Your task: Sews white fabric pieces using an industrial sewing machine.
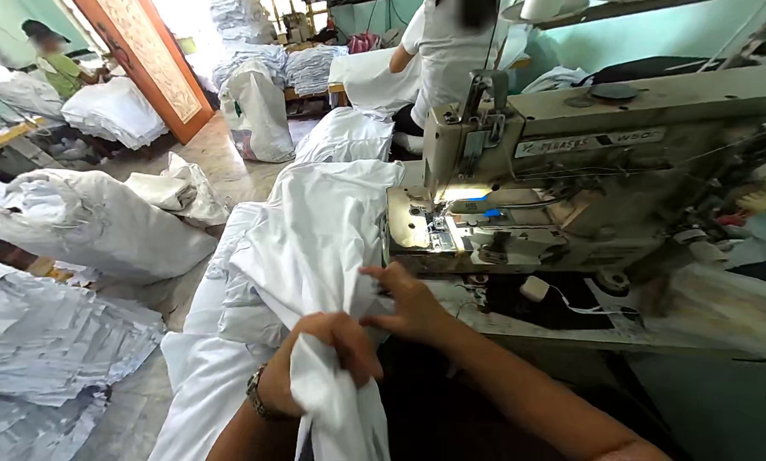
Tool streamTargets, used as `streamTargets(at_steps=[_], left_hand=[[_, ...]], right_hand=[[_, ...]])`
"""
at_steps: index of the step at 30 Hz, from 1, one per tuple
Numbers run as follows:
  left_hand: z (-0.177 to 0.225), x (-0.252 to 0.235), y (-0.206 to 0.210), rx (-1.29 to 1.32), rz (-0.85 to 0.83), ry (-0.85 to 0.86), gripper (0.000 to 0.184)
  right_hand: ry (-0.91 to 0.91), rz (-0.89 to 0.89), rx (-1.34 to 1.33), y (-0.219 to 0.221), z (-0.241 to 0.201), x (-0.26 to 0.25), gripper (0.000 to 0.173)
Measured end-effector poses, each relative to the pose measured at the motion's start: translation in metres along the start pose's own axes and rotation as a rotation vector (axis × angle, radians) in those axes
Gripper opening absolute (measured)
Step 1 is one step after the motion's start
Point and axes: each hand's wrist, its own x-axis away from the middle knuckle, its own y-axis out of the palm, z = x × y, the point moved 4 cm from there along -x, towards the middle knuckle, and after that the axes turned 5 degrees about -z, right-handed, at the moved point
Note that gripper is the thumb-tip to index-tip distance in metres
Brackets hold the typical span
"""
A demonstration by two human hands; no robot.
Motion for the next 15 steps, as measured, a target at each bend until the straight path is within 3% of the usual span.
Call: streamTargets(at_steps=[1, 3, 5, 6, 7, 9, 10, 12, 13, 15], left_hand=[[0.005, 0.002, 0.011, -0.017, -0.071, -0.018, 0.026], [0.009, 0.013, 0.03, -0.064, -0.227, -0.127, 0.034], [0.0, 0.038, 0.034, -0.174, -0.335, -0.322, 0.064], [-0.005, 0.059, 0.027, -0.357, -0.313, -0.478, 0.07], [-0.004, 0.082, 0.019, -0.645, -0.204, -0.7, 0.064], [0.015, 0.116, 0.001, -1.262, 0.274, -1.135, 0.054], [0.035, 0.125, -0.007, -1.5, 0.523, -1.184, 0.055], [0.08, 0.138, -0.005, -1.848, 0.946, -0.903, 0.048], [0.093, 0.144, 0.0, -1.846, 1.188, -0.67, 0.047], [0.103, 0.128, 0.011, -1.433, 1.593, -0.387, 0.046]], right_hand=[[-0.06, -0.032, 0.048, 0.017, -0.004, -0.006, 0.06], [-0.156, 0.067, 0.126, 0.032, -0.002, -0.02, 0.031], [-0.205, 0.295, 0.182, 0.011, -0.003, -0.035, 0.027], [-0.245, 0.396, 0.211, -0.005, -0.01, -0.039, 0.029], [-0.294, 0.457, 0.24, -0.022, -0.021, -0.037, 0.03], [-0.382, 0.461, 0.328, -0.042, -0.052, -0.02, 0.025], [-0.432, 0.415, 0.362, -0.044, -0.068, -0.006, 0.022], [-0.563, 0.302, 0.347, -0.046, -0.1, 0.024, 0.02], [-0.608, 0.285, 0.286, -0.054, -0.112, 0.036, 0.018], [-0.61, 0.339, 0.119, -0.087, -0.124, 0.05, 0.014]])
